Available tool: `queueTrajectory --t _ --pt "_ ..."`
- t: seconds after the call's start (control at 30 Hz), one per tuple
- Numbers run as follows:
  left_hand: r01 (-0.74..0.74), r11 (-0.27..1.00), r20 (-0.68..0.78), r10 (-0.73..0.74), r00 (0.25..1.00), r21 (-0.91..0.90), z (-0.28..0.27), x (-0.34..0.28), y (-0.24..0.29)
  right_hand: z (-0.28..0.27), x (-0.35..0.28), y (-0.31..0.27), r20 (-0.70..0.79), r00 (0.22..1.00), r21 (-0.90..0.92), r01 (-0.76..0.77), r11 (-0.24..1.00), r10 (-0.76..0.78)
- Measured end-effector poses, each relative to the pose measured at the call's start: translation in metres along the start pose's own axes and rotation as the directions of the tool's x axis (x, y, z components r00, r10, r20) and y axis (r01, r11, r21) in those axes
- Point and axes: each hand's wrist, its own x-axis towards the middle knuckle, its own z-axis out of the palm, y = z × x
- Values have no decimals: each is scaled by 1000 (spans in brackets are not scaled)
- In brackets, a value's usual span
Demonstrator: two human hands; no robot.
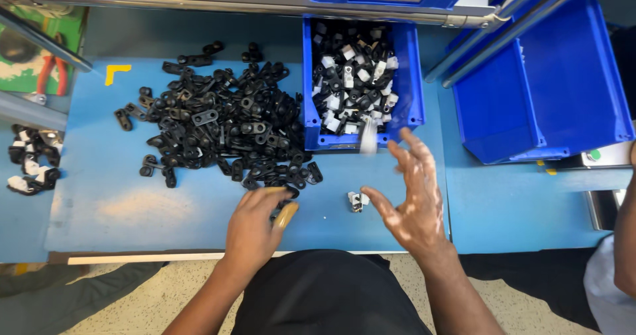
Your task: The person repeatedly picks up small black and white plastic components from a blue bin and the table, joins them together by hand, and places the assembled units into a second blue bin. The process is continuous and repetitive throughout the clip.
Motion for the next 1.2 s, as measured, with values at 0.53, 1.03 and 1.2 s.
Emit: queueTrajectory --t 0.53,1.03,1.2 --pt "204 745 93 -188 978 -636 37 -30 -24 81 -41 54 268 849 109 -497 861 456" --pt "437 280 409 -155 899 -855 32 0 30 30 -28 -17 392 841 465 -530 709 372" --pt "397 266 357 -187 915 -878 35 -3 29 27 -26 -17 382 779 463 -627 627 497"
